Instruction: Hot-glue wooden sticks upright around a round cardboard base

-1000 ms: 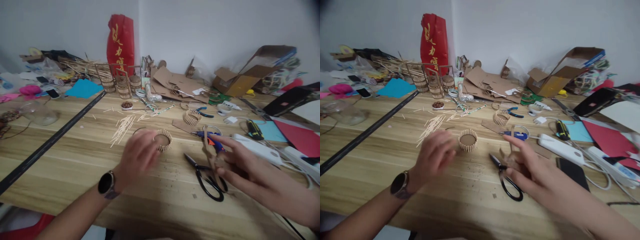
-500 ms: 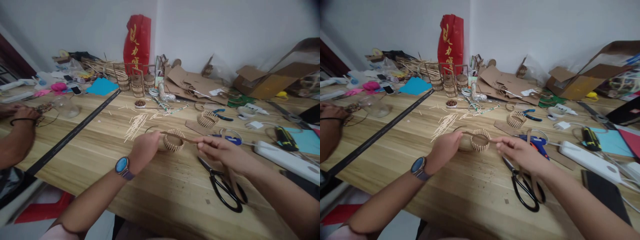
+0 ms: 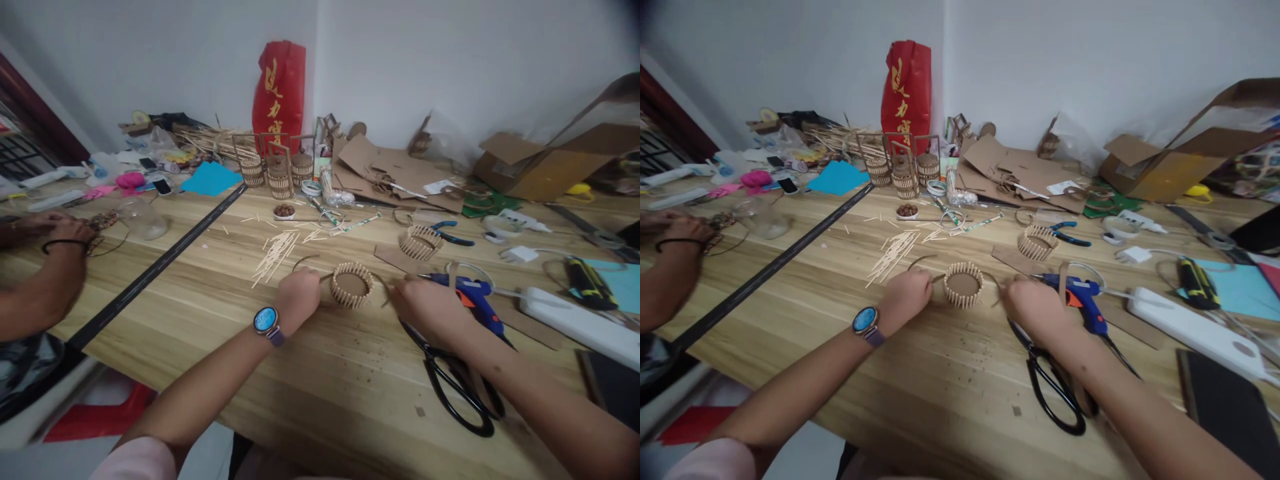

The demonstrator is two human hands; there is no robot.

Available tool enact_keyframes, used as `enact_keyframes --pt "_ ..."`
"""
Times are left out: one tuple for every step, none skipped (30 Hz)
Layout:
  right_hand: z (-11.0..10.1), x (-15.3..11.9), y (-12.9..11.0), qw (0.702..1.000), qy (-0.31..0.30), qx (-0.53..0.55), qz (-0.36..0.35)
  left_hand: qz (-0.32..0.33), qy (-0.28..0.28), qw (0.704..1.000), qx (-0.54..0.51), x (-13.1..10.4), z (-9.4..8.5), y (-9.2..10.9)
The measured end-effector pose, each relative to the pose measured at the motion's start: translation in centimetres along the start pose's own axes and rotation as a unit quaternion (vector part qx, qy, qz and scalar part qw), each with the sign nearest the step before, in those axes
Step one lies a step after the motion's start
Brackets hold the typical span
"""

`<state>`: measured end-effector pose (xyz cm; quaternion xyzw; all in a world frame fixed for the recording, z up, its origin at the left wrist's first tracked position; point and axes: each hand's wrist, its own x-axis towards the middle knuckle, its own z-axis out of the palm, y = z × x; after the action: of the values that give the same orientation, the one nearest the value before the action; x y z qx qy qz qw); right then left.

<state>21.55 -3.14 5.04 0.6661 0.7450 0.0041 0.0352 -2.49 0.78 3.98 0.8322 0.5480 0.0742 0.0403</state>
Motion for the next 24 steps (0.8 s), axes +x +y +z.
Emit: enact_keyframes --pt "0.0 -0.6 -0.5 1.0 -0.004 -0.002 -0.007 0.015 -0.006 1.0 -0.005 -0.4 0.1 0.1" --pt "0.0 -1.0 -0.9 1.0 -0.01 0.001 -0.016 0.03 -0.011 0.999 -0.009 -0.8 0.2 0.2" --pt "-0.1 -1.3 -1.2 0.999 -0.014 0.008 -0.027 0.043 -0.017 0.999 -0.014 -1.1 0.3 0.3" --pt "-0.1 -1.5 -1.4 0.999 -0.017 0.018 -0.038 0.056 -0.021 0.998 -0.018 -1.3 0.4 0.4" --pt "-0.1 -1.5 -1.5 0.998 -0.016 0.029 -0.045 0.067 -0.023 0.997 -0.022 -1.4 0.5 0.5" --pt "-0.1 -1.5 -1.4 0.998 -0.01 0.039 -0.049 0.078 -0.025 0.996 -0.026 -1.4 0.5 0.6" --pt "0.0 -1.4 -1.3 0.998 -0.001 0.049 -0.051 0.091 -0.024 0.995 -0.03 -1.4 0.6 0.6" --pt "0.0 -1.2 -1.1 0.997 0.007 0.058 -0.056 0.108 -0.023 0.993 -0.034 -1.3 0.7 0.7" --pt "0.1 -1.1 -0.8 0.995 0.013 0.067 -0.068 0.127 -0.021 0.991 -0.038 -1.3 0.8 0.7" --pt "0.2 -0.9 -0.5 0.993 0.015 0.076 -0.088 0.146 -0.02 0.988 -0.042 -1.3 0.8 0.7" --pt "0.4 -0.8 -0.2 0.99 0.015 0.083 -0.113 0.164 -0.019 0.985 -0.045 -1.2 0.8 0.7" --pt "0.6 -0.7 0.0 0.987 0.014 0.087 -0.138 0.177 -0.02 0.983 -0.047 -1.2 0.9 0.6" --pt "0.9 -0.6 0.2 0.983 0.014 0.089 -0.159 0.184 -0.02 0.981 -0.049 -1.2 0.9 0.6" --pt "1.1 -0.6 0.4 0.981 0.016 0.087 -0.175 0.184 -0.017 0.981 -0.053 -1.1 0.9 0.5" --pt "1.4 -0.5 0.6 0.979 0.021 0.082 -0.186 0.181 -0.005 0.982 -0.06 -1.0 0.9 0.4" --pt "1.6 -0.5 0.8 0.978 0.027 0.077 -0.194 0.178 0.016 0.982 -0.068 -0.9 0.9 0.2" --pt "1.8 -0.5 0.9 0.977 0.033 0.069 -0.201 0.179 0.042 0.98 -0.077 -0.6 0.9 -0.1" --pt "1.9 -0.5 1.0 0.975 0.039 0.061 -0.208 0.185 0.07 0.976 -0.087 -0.3 0.9 -0.5" --pt "2.0 -0.6 1.0 0.974 0.045 0.052 -0.215 0.203 0.091 0.97 -0.096 0.1 0.9 -0.9" --pt "2.0 -0.6 1.1 0.973 0.052 0.042 -0.221 0.231 0.097 0.962 -0.105 0.5 0.9 -1.3" --pt "2.0 -0.7 1.0 0.972 0.06 0.031 -0.227 0.261 0.089 0.954 -0.115 1.0 0.9 -1.7" --pt "2.0 -0.7 1.0 0.97 0.067 0.021 -0.232 0.279 0.073 0.949 -0.127 1.4 0.9 -2.1" --pt "2.0 -0.8 0.8 0.968 0.075 0.011 -0.238 0.289 0.055 0.945 -0.14 1.7 1.0 -2.3" --pt "2.0 -0.8 0.7 0.966 0.082 0.001 -0.243 0.293 0.04 0.943 -0.151 2.0 1.2 -2.4"
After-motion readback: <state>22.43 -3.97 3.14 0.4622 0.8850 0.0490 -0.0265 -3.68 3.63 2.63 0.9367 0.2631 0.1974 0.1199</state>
